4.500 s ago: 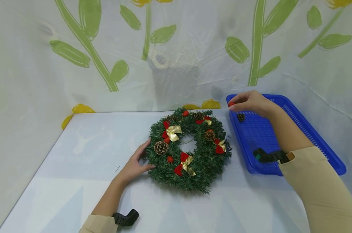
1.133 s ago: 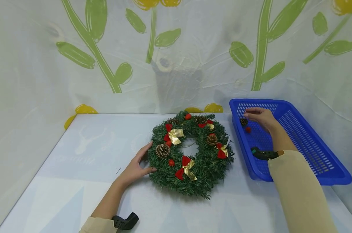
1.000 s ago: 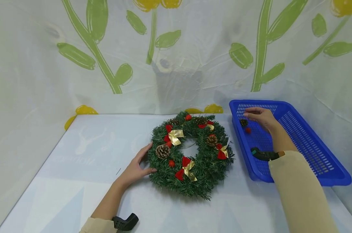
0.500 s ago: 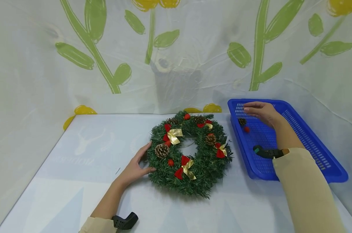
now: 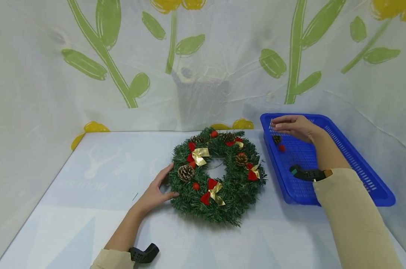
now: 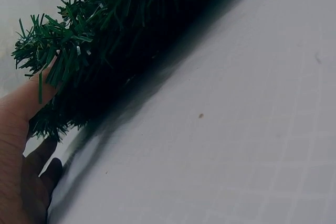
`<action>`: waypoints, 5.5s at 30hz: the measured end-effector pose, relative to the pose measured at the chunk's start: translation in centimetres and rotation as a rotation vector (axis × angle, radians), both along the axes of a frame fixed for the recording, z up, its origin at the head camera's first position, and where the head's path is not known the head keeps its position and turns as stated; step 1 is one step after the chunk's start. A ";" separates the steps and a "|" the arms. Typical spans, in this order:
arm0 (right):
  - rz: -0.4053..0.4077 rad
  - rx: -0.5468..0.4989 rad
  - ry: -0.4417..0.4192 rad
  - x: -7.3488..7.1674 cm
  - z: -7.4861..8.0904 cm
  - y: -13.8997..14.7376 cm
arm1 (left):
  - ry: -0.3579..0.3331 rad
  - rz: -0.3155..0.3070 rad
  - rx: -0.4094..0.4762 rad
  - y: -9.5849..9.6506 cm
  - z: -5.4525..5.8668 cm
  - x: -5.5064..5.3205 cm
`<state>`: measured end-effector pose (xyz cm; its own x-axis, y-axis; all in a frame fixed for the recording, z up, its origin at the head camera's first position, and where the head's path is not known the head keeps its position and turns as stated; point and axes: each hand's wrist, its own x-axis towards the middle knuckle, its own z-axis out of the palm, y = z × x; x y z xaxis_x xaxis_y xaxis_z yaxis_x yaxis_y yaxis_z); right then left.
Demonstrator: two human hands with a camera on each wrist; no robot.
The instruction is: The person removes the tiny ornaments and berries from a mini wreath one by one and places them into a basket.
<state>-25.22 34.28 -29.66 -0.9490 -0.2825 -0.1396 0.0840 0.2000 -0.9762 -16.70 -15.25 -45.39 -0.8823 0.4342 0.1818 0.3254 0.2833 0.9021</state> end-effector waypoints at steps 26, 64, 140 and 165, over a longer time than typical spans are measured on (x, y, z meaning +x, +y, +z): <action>0.276 0.172 0.048 -1.9 0.6 -7.7 | 0.013 -0.011 0.008 0.0 0.0 -0.1; 0.491 0.280 -0.166 -1.3 -4.2 -9.1 | 0.015 -0.012 -0.005 0.1 -0.2 0.1; 0.274 0.087 -0.078 -0.8 -1.2 -5.2 | 0.033 0.002 -0.014 0.0 -0.5 0.0; 0.143 0.231 0.033 0.5 1.2 0.0 | 0.044 -0.010 -0.009 0.0 -0.2 -0.2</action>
<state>-24.70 34.32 -28.42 -0.9068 -0.3783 -0.1858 0.0078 0.4256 -0.9049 -16.94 -15.21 -45.63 -0.8694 0.4443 0.2163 0.3672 0.2879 0.8844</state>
